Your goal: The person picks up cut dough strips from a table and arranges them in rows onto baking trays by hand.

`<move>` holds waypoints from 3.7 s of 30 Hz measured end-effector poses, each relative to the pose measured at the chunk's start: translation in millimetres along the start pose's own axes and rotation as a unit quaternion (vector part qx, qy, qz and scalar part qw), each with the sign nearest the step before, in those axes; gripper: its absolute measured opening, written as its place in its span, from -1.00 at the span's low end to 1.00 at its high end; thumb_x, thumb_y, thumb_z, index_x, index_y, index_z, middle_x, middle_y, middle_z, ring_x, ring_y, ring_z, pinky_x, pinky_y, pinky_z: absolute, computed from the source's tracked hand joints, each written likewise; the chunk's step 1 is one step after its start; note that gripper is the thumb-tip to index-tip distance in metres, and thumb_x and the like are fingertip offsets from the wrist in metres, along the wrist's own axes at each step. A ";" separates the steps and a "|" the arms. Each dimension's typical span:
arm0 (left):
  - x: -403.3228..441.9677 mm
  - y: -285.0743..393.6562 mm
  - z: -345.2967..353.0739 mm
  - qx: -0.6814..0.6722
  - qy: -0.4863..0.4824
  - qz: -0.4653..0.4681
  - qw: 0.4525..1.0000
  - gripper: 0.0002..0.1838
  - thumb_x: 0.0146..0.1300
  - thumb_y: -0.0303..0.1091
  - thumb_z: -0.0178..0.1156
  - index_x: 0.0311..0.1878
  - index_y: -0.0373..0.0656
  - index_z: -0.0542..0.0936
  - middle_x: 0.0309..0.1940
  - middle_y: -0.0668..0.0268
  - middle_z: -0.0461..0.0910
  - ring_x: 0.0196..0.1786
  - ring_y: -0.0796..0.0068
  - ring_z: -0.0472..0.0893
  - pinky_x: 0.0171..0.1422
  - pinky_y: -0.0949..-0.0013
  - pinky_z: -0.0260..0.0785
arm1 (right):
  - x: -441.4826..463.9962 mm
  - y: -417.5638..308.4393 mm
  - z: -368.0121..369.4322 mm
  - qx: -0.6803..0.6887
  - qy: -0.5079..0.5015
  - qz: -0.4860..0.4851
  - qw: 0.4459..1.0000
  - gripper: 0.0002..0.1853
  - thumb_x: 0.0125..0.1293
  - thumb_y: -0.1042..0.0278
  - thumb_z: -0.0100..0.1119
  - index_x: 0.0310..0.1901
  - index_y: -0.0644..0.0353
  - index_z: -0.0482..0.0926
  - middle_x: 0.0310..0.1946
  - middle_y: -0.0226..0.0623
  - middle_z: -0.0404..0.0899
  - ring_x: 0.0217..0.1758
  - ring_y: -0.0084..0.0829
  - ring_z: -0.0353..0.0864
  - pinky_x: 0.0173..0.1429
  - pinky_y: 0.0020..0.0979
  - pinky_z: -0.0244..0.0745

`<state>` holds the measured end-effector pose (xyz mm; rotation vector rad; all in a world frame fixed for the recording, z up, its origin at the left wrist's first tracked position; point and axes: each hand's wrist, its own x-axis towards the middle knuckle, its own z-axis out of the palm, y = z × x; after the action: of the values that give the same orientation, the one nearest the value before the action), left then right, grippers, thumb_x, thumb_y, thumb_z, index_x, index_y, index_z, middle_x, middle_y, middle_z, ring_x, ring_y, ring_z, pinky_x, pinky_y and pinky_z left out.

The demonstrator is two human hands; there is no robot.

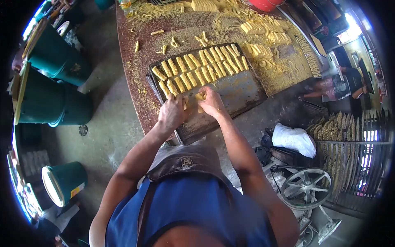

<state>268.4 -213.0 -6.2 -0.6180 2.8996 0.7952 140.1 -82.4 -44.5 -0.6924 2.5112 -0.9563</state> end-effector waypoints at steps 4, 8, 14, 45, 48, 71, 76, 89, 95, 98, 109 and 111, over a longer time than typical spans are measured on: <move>15.3 -16.8 33.8 0.003 0.061 0.067 0.996 -0.55 0.21 -0.08 0.38 -0.07 -0.26 0.55 -0.14 -0.04 0.60 -0.15 0.03 0.71 -0.09 0.08 0.63 | -0.6 3.2 -7.3 -0.055 0.002 0.012 0.998 -0.57 0.08 0.35 0.41 0.02 0.22 0.58 -0.14 -0.01 0.71 0.01 -0.07 0.70 0.11 -0.19 0.58; 27.4 -25.4 20.9 -0.124 -0.054 -0.036 0.990 -0.78 0.20 -0.27 0.36 -0.19 -0.19 0.66 -0.32 0.12 0.72 -0.31 0.41 0.73 -0.25 0.28 0.65 | 5.2 2.6 -13.0 -0.022 -0.060 0.065 0.996 -0.56 0.07 0.36 0.41 0.02 0.25 0.58 -0.12 0.02 0.69 0.02 -0.06 0.69 0.12 -0.20 0.58; 74.8 -81.4 -69.2 -0.285 0.161 -0.102 0.939 -0.73 0.31 -0.29 0.28 0.02 -0.17 0.69 -0.33 0.28 0.73 -0.37 0.57 0.68 -0.22 0.47 0.60 | 15.5 -21.6 13.2 0.053 -0.219 -0.028 0.974 -0.51 0.10 0.48 0.33 0.12 0.27 0.51 0.03 -0.05 0.61 0.07 -0.21 0.66 0.05 -0.22 0.61; -10.5 -77.9 24.1 -0.069 0.159 0.234 0.957 -0.57 0.01 -0.06 0.45 -0.08 -0.04 0.64 -0.17 0.27 0.59 -0.07 0.21 0.58 0.09 0.11 0.37 | 13.1 -21.9 42.3 -0.030 -0.074 -0.057 0.995 -0.60 0.08 0.29 0.49 -0.06 0.21 0.61 -0.10 -0.06 0.70 -0.01 -0.19 0.71 0.09 -0.26 0.56; -11.9 -72.9 26.8 -0.090 0.155 0.199 0.963 -0.57 0.01 -0.06 0.45 -0.07 -0.02 0.64 -0.20 0.28 0.58 -0.08 0.21 0.57 0.07 0.11 0.36 | 8.0 -27.0 28.8 -0.013 -0.068 -0.044 0.997 -0.61 0.08 0.32 0.49 -0.06 0.22 0.61 -0.13 -0.09 0.71 -0.05 -0.23 0.70 0.06 -0.29 0.55; 8.9 -105.1 16.3 -0.094 0.093 0.294 0.947 -0.55 0.02 -0.18 0.44 0.01 -0.02 0.64 0.03 0.24 0.55 0.09 0.16 0.54 0.11 0.10 0.35 | -7.5 -29.3 19.3 -0.153 0.038 0.098 0.983 -0.55 0.10 0.36 0.45 0.07 0.21 0.62 -0.14 -0.08 0.73 -0.06 -0.21 0.75 0.05 -0.27 0.61; 6.5 -103.9 17.2 -0.115 0.115 0.295 0.942 -0.56 0.01 -0.18 0.45 0.00 -0.02 0.65 0.02 0.29 0.58 0.05 0.18 0.58 0.10 0.11 0.36 | -5.2 -9.5 26.9 -0.037 0.087 0.006 0.995 -0.68 0.16 0.45 0.40 -0.03 0.26 0.67 -0.20 -0.24 0.77 -0.21 -0.44 0.75 -0.08 -0.41 0.61; 13.2 -92.3 4.5 -0.121 0.236 0.211 0.941 -0.66 0.05 -0.34 0.47 -0.06 -0.03 0.68 -0.05 0.36 0.65 -0.04 0.34 0.60 0.13 0.22 0.31 | 33.9 80.5 -141.7 0.087 0.271 0.154 0.946 -0.64 0.30 0.22 0.36 0.08 0.18 0.64 0.03 -0.14 0.69 -0.01 -0.35 0.70 0.08 -0.33 0.63; 48.1 -86.6 4.2 -0.065 0.351 0.112 0.927 -0.75 0.21 -0.44 0.37 -0.03 -0.13 0.67 -0.02 0.26 0.65 0.06 0.24 0.59 0.17 0.20 0.40 | 170.9 210.7 -279.7 0.203 0.209 0.197 0.936 -0.53 0.33 0.20 0.30 0.22 0.19 0.53 -0.02 -0.29 0.63 -0.04 -0.29 0.66 -0.18 -0.24 0.61; 53.5 -65.4 3.7 -0.018 0.377 0.049 0.925 -0.79 0.26 -0.48 0.32 -0.04 -0.19 0.67 -0.03 0.18 0.64 0.08 0.18 0.59 0.18 0.16 0.44 | 277.7 286.4 -321.5 0.104 0.174 0.175 0.963 -0.53 0.31 0.09 0.34 0.14 0.20 0.60 -0.07 -0.24 0.66 -0.06 -0.36 0.65 -0.17 -0.25 0.59; 6.4 -1.7 49.7 -0.020 0.395 -0.104 0.912 -0.84 0.29 -0.55 0.25 -0.08 -0.22 0.67 -0.06 0.15 0.64 0.02 0.21 0.63 0.17 0.21 0.48 | 408.4 384.5 -316.7 0.076 0.000 0.271 0.959 -0.59 0.31 -0.17 0.29 -0.11 0.02 0.68 -0.25 -0.37 0.70 -0.34 -0.50 0.61 -0.26 -0.28 0.51; 7.9 3.9 50.2 -0.022 0.405 -0.108 0.908 -0.85 0.29 -0.56 0.24 -0.09 -0.22 0.67 -0.07 0.16 0.64 0.02 0.22 0.63 0.16 0.22 0.47 | 365.6 320.4 -324.3 0.052 0.010 0.334 0.941 -0.55 0.30 -0.22 0.27 -0.10 0.02 0.68 -0.20 -0.35 0.69 -0.27 -0.46 0.62 -0.16 -0.21 0.52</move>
<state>257.8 -187.5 -49.1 -1.5715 3.3984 0.6871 -416.6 87.6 -96.0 0.2116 2.4119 -0.8185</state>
